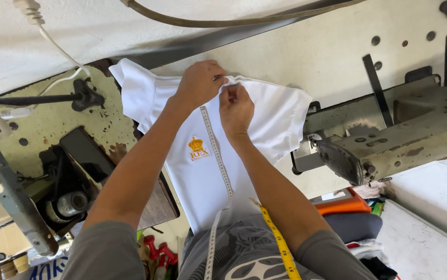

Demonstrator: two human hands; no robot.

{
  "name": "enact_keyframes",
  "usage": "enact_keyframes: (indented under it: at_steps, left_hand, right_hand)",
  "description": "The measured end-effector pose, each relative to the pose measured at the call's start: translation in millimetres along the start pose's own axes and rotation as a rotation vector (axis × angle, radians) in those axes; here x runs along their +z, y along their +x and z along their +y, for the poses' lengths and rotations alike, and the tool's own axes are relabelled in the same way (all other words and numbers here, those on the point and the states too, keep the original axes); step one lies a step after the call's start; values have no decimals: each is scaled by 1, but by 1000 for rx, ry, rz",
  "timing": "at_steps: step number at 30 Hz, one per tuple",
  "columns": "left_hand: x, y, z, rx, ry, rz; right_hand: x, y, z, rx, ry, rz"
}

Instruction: A person measures white fabric pieces using a yellow tape measure and then cuts the fabric along the measured lines using scissors on a workbench next to a sewing machine.

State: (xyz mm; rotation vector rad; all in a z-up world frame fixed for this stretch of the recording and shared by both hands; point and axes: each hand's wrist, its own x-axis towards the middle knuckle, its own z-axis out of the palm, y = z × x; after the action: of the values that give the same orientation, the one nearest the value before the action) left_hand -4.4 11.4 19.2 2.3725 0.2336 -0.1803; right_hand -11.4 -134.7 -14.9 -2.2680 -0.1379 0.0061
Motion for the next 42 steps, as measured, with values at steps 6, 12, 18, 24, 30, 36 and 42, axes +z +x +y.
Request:
enact_keyframes:
  at_steps: [6, 12, 18, 24, 30, 36, 42]
  left_hand:
    - [-1, -1, -4, -5, -82, 49]
    - [-7, 1, -1, -190, -281, -48]
    - [-8, 1, -1, -294, -401, -47]
    - [-9, 1, -5, -359, -591, -71]
    - [-12, -1, -5, -473, -724, -106]
    - [-1, 1, -14, -451, -675, -92]
    - [6, 1, -17, -373, -638, -41]
  right_hand:
    - [-6, -3, 3, -78, 108, -34]
    - [-9, -2, 6, -110, 144, -54]
    - [-12, -4, 6, -114, 200, -105]
    - [-16, -4, 6, -159, 161, -138]
    - [-13, -4, 7, -127, 147, -95]
    - [-10, -7, 12, -104, 51, -101]
    - [-9, -5, 9, -41, -12, -106]
